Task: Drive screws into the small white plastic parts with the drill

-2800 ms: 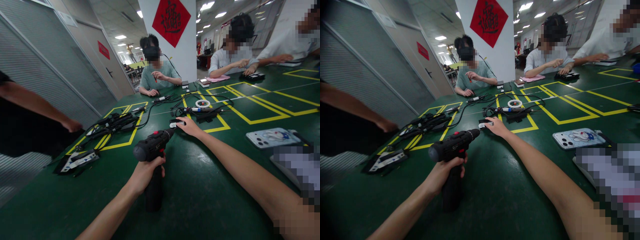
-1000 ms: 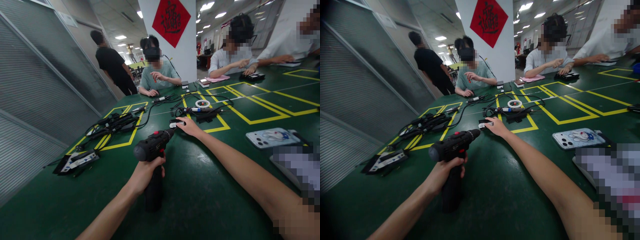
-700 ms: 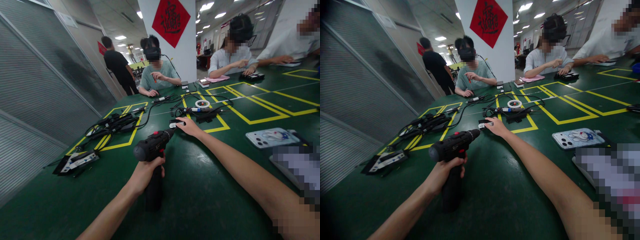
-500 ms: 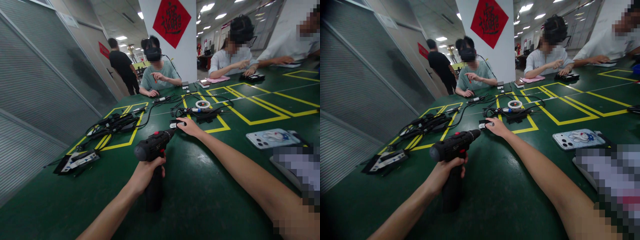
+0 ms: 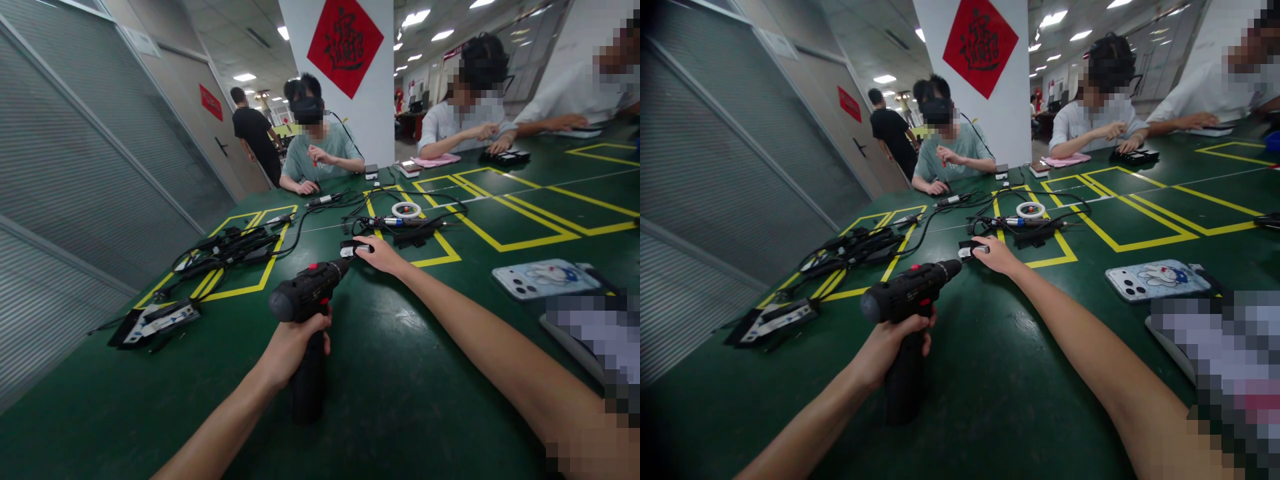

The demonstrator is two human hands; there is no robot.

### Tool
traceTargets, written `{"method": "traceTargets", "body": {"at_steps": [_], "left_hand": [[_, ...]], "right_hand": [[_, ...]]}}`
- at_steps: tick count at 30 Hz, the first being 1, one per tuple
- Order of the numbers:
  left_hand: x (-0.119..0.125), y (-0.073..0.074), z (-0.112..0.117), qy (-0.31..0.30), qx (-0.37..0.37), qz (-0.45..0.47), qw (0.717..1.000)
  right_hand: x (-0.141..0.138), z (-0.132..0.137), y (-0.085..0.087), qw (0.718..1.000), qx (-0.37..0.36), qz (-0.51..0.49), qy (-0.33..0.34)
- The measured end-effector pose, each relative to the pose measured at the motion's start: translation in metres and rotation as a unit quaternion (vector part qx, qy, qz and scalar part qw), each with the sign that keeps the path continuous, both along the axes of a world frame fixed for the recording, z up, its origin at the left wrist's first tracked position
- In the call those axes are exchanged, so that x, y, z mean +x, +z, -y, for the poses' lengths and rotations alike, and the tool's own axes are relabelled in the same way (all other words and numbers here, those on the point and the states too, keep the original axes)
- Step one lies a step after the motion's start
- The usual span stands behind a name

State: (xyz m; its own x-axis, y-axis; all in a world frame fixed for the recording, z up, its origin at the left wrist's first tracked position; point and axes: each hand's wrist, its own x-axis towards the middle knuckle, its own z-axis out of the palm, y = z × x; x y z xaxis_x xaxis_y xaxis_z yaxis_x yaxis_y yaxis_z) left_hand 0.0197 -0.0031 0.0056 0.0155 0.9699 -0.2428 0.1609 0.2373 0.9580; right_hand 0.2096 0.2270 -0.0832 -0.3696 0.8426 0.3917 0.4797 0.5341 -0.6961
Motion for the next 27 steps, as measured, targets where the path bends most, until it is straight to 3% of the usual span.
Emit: {"method": "traceTargets", "body": {"at_steps": [27], "left_hand": [[-0.0012,-0.0021,-0.0011,-0.008,-0.001,-0.004,1.0]], "right_hand": [[0.0001,-0.0024,-0.0022,1.0,0.0,0.003,0.002]]}}
